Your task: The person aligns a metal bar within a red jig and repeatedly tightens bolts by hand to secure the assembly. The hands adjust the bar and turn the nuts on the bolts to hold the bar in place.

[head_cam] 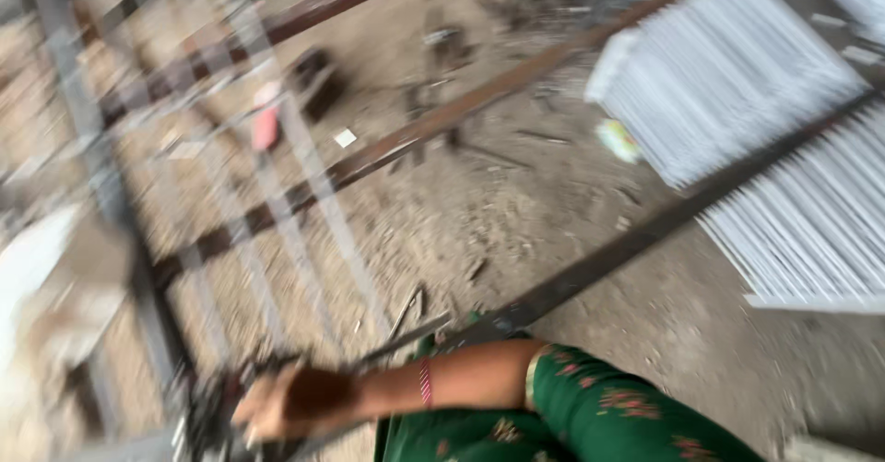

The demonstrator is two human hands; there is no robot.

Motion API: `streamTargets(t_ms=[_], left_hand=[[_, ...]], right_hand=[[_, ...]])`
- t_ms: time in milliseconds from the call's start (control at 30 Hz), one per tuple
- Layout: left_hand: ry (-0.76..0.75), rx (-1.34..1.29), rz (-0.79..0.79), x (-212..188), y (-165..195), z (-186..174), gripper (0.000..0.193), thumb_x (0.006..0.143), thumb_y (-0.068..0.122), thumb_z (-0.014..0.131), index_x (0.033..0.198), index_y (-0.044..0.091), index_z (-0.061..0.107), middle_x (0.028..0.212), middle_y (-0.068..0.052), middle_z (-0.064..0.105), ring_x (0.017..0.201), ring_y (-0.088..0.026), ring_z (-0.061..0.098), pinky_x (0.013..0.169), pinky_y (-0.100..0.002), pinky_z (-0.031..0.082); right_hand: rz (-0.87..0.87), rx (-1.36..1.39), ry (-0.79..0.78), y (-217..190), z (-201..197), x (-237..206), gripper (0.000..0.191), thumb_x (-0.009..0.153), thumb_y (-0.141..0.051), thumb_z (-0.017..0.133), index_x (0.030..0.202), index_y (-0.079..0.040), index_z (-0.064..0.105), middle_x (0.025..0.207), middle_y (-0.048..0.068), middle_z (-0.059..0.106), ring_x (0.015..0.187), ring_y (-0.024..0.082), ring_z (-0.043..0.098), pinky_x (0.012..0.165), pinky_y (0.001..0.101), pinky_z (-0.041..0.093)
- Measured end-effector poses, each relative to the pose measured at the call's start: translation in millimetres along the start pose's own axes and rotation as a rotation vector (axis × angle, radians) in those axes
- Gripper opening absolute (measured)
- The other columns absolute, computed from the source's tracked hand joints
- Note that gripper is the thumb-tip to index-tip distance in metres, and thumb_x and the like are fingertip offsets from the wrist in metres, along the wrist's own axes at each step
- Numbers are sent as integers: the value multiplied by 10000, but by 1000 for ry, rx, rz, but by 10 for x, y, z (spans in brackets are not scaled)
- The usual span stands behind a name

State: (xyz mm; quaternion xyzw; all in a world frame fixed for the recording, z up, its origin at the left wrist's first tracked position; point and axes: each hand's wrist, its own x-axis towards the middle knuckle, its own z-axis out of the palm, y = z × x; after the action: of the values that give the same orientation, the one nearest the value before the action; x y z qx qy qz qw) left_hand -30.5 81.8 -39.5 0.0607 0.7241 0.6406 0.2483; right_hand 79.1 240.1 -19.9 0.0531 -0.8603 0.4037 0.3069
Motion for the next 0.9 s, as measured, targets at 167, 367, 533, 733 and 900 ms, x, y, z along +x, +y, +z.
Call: streamTargets(t_ms=[167,367,533,733,900], left_hand=[[-42,-61,51,-683,-259,-528,296,891,19,741,1175,-53,703,1089,-117,748,990,-125,694,913,-291,550],[38,110,124,-837,-91,-447,287,868,85,786,1135,-10,743,1037,-78,797,937,-112,734,846,-267,582],[139,126,134,-944,40,-391,272,839,84,814,1103,28,777,975,-64,815,870,-89,745,795,-258,594],[140,80,135,-958,30,-391,261,850,66,802,1110,50,784,985,-43,815,877,-70,733,792,-242,594],[124,30,145,-959,14,-386,284,852,55,797,1135,38,771,997,-58,811,896,-69,725,819,-240,587]], right_hand=[[-170,-177,23,-30,-138,83,124,935,-85,625,986,-77,738,1139,95,734,1082,271,690,945,404,576],[-157,-283,-37,-338,-283,292,180,866,-35,707,1027,-98,759,1110,40,751,977,232,718,827,351,592],[-171,-290,-40,-370,-186,323,162,869,-63,767,1021,-118,761,1070,27,740,949,217,712,808,333,599],[-149,-363,-41,-262,-169,268,320,831,-52,817,1136,-114,743,1187,26,684,936,188,694,770,292,600],[-85,-383,11,-245,-207,206,360,806,-81,844,1145,-143,742,1210,4,649,917,164,662,768,287,593]])
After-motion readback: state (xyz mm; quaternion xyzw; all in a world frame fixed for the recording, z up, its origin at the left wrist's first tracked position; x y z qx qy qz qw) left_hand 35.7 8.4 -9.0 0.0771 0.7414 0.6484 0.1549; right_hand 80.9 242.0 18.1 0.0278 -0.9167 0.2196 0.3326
